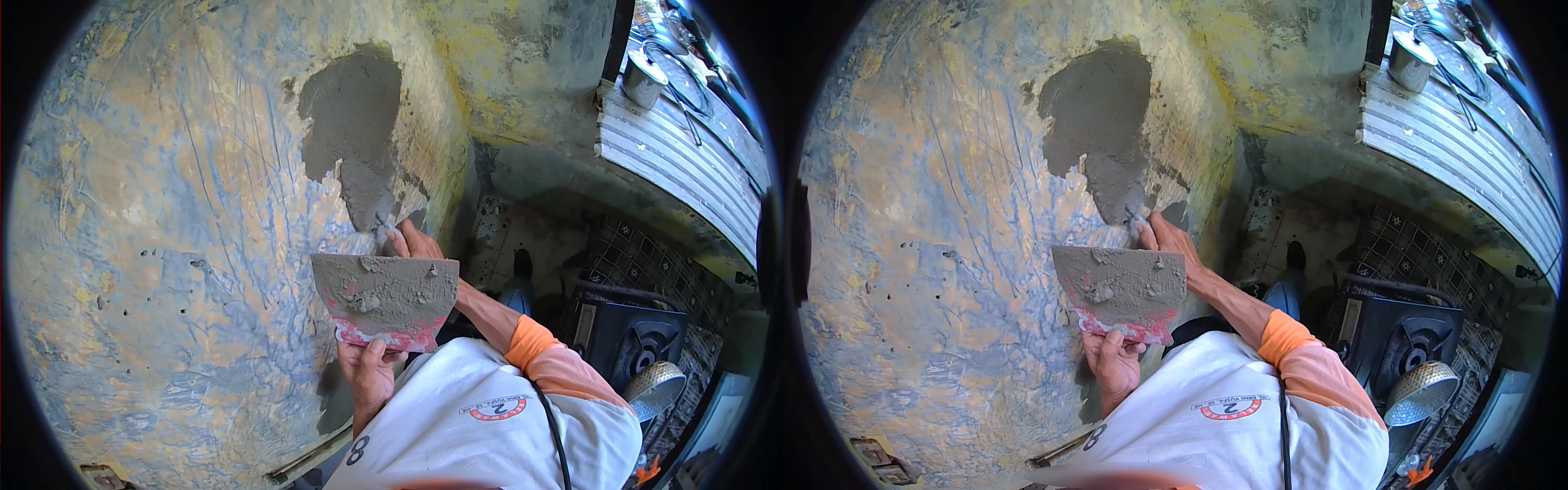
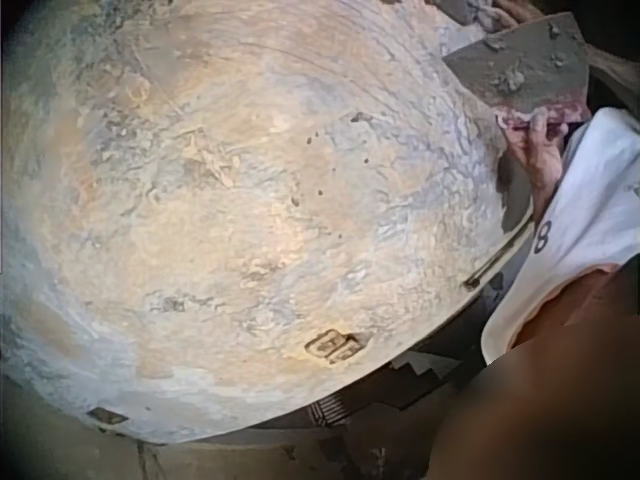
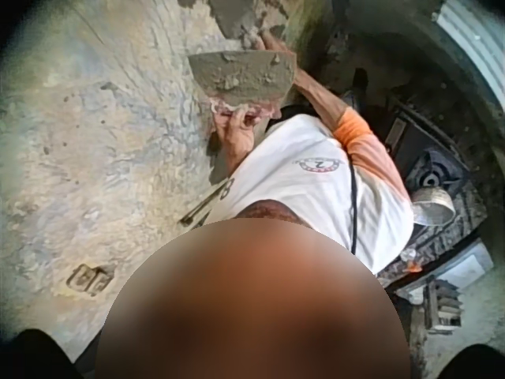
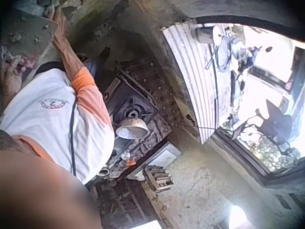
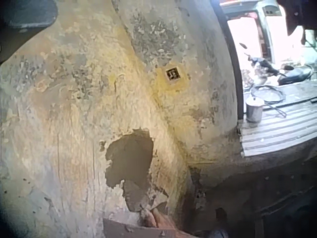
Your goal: The person patches a hole in a wall with cement mortar using a trowel to apply the mortar and a wooden float to smooth it.
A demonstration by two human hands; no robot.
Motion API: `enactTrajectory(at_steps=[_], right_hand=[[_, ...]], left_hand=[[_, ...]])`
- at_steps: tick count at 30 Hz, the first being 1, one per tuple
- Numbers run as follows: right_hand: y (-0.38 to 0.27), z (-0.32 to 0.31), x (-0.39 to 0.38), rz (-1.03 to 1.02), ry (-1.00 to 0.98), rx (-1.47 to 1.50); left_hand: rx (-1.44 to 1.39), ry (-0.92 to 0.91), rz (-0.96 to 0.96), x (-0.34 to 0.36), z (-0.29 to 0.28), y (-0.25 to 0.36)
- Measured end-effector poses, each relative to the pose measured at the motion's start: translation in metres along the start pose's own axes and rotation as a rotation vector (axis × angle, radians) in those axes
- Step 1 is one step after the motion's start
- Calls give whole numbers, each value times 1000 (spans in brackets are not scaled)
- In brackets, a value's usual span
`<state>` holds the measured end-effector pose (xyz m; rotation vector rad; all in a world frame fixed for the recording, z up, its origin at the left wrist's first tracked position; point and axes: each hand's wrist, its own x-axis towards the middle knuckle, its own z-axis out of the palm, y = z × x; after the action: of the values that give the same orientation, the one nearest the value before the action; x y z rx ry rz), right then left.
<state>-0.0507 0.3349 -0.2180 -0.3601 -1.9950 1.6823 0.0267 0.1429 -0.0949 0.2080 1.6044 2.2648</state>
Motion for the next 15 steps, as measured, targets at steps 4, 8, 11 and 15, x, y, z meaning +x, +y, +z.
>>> enactTrajectory(at_steps=[4, 8, 11, 15], right_hand=[[10, 0, 7, 199, 171, 73], [-12, 2, 10, 278, 153, 39], [-31, 2, 1, 286, 90, 38], [-33, 4, -5, 160, 58, 18]], left_hand=[[-4, -12, -18, -6, -4, 0], [-2, 19, -8, -9, -3, 4], [-19, -6, -14, -12, -14, 0], [-14, 38, 13, -15, -15, 3]])
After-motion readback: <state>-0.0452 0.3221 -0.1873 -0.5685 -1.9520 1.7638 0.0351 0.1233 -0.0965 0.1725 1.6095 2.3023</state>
